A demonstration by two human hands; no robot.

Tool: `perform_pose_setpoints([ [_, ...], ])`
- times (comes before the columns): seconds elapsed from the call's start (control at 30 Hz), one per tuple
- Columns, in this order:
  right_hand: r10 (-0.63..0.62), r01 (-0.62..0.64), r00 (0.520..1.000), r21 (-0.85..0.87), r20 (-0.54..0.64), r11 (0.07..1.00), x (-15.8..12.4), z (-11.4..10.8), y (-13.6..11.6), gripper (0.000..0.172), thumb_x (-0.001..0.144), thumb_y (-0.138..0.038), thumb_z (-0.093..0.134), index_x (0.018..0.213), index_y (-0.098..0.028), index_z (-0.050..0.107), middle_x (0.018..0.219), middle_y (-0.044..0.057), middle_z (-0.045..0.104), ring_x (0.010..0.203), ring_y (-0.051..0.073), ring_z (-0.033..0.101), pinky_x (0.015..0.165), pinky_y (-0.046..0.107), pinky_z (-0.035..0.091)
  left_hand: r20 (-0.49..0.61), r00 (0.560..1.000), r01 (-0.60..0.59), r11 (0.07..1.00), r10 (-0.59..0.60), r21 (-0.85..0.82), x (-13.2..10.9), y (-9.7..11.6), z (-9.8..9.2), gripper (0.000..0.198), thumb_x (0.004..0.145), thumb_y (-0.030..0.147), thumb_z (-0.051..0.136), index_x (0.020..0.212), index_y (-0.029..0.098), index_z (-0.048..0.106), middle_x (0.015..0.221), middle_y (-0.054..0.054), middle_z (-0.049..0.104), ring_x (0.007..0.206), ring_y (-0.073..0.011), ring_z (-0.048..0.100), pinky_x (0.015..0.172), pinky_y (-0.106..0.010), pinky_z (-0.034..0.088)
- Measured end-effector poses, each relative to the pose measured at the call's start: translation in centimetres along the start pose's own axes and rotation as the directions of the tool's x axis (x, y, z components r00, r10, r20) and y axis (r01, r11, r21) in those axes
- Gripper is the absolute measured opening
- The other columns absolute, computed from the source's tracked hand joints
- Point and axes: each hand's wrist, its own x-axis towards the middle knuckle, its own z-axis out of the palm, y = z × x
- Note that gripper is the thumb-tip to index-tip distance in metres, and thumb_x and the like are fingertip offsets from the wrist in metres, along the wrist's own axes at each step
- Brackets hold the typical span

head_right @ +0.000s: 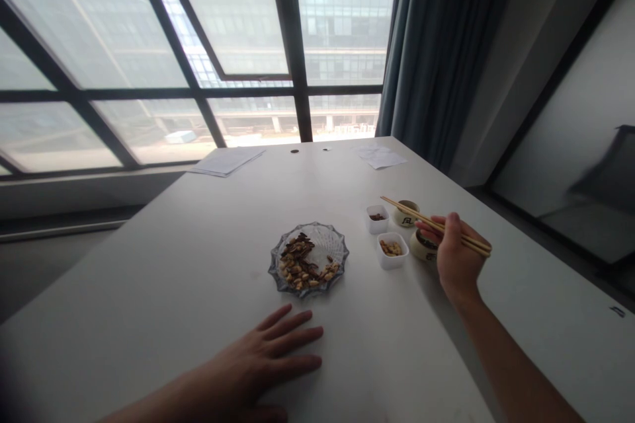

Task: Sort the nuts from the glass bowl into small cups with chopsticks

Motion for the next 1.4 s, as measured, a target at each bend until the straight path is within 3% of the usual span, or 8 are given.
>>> perform_pose_setpoints([
  [0.17, 0.038, -0.04, 0.999, 0.047, 0.036, 0.998, -1.0, 0.6, -0.6, 0.049, 0.091, -0.061, 0.071, 0.079, -0.013, 0.073, 0.067, 0.008, 0.076, 0.057, 0.022, 0.077, 0.054, 0.029, 0.065, -0.009, 1.0, 0.002, 1.0, -0.002, 0.003, 0.0, 0.0, 0.0, 0.072, 0.098, 0.049, 0.069, 0.163, 0.038, 0.041, 0.173, 0.0, 0.029, 0.16, -0.0383, 0.023, 0.13, -0.061, 0.007],
  [0.3, 0.06, -0.066, 0.986, 0.037, 0.156, 0.997, -2.8, 1.2, -1.5, 0.05, 0.088, -0.063, 0.075, 0.08, -0.013, 0.076, 0.068, 0.01, 0.078, 0.06, 0.027, 0.079, 0.061, 0.035, 0.068, -0.021, 1.0, -0.015, 1.0, 0.015, -0.014, 0.1, 0.0, -0.1, 0.072, 0.098, 0.048, 0.069, 0.163, 0.037, 0.041, 0.173, -0.001, 0.029, 0.159, -0.0391, 0.023, 0.13, -0.061, 0.005],
  [0.57, 0.111, -0.089, 0.874, -0.07, 0.473, 0.994, -5.8, 2.0, -2.3, 0.045, 0.09, -0.061, 0.074, 0.081, -0.017, 0.08, 0.073, 0.012, 0.08, 0.063, 0.027, 0.08, 0.056, 0.032, 0.068, -0.047, 0.999, -0.016, 1.0, 0.015, -0.018, 0.0, 0.1, -0.1, 0.07, 0.097, 0.048, 0.071, 0.161, 0.038, 0.044, 0.173, -0.001, 0.032, 0.159, -0.038, 0.025, 0.13, -0.058, 0.004],
  [0.87, 0.154, -0.045, 0.79, -0.194, 0.593, 0.98, -7.6, 2.3, -4.4, 0.048, 0.094, -0.061, 0.069, 0.081, -0.016, 0.079, 0.071, 0.009, 0.078, 0.059, 0.023, 0.078, 0.052, 0.028, 0.065, -0.015, 1.0, -0.005, 1.0, 0.006, 0.016, 0.1, 0.0, 0.0, 0.071, 0.097, 0.05, 0.069, 0.162, 0.037, 0.042, 0.173, -0.001, 0.03, 0.159, -0.0389, 0.024, 0.13, -0.061, 0.008],
  [1.0, 0.144, 0.018, 0.734, -0.231, 0.663, 0.973, -8.2, 2.2, -4.0, 0.045, 0.1, -0.056, 0.063, 0.085, -0.016, 0.079, 0.073, 0.008, 0.079, 0.064, 0.021, 0.078, 0.058, 0.027, 0.064, -0.015, 1.0, -0.001, 1.0, 0.001, 0.001, 0.0, -0.1, 0.1, 0.072, 0.097, 0.052, 0.069, 0.163, 0.038, 0.041, 0.173, 0.0, 0.03, 0.16, -0.0383, 0.023, 0.13, -0.061, 0.007],
  [1.2, 0.09, 0.136, 0.687, -0.249, 0.721, 0.959, -8.6, 2.3, -3.9, 0.048, 0.104, -0.053, 0.057, 0.081, -0.017, 0.079, 0.076, 0.008, 0.08, 0.063, 0.02, 0.075, 0.06, 0.029, 0.06, -0.046, 0.999, -0.017, 1.0, 0.016, -0.016, 0.0, -0.1, 0.1, 0.073, 0.097, 0.049, 0.071, 0.163, 0.039, 0.041, 0.173, -0.001, 0.03, 0.159, -0.0383, 0.023, 0.13, -0.059, 0.003],
  [1.3, 0.059, 0.185, 0.679, -0.248, 0.732, 0.951, -8.7, 2.4, -4.0, 0.048, 0.105, -0.052, 0.057, 0.078, -0.018, 0.079, 0.074, 0.007, 0.079, 0.061, 0.019, 0.073, 0.059, 0.029, 0.057, -0.039, 0.999, -0.025, 0.999, 0.024, -0.021, 0.0, -0.1, 0.0, 0.073, 0.097, 0.049, 0.071, 0.163, 0.038, 0.041, 0.173, -0.001, 0.03, 0.159, -0.0382, 0.024, 0.13, -0.059, 0.003],
  [1.4, 0.04, 0.166, 0.705, -0.22, 0.708, 0.961, -8.9, 2.5, -3.4, 0.047, 0.104, -0.052, 0.058, 0.08, -0.018, 0.08, 0.075, 0.008, 0.08, 0.063, 0.02, 0.075, 0.061, 0.03, 0.059, -0.02, 1.0, -0.008, 1.0, 0.008, -0.014, 0.0, 0.0, -0.1, 0.073, 0.097, 0.049, 0.07, 0.163, 0.038, 0.041, 0.173, 0.0, 0.029, 0.16, -0.0375, 0.023, 0.13, -0.059, 0.003],
])
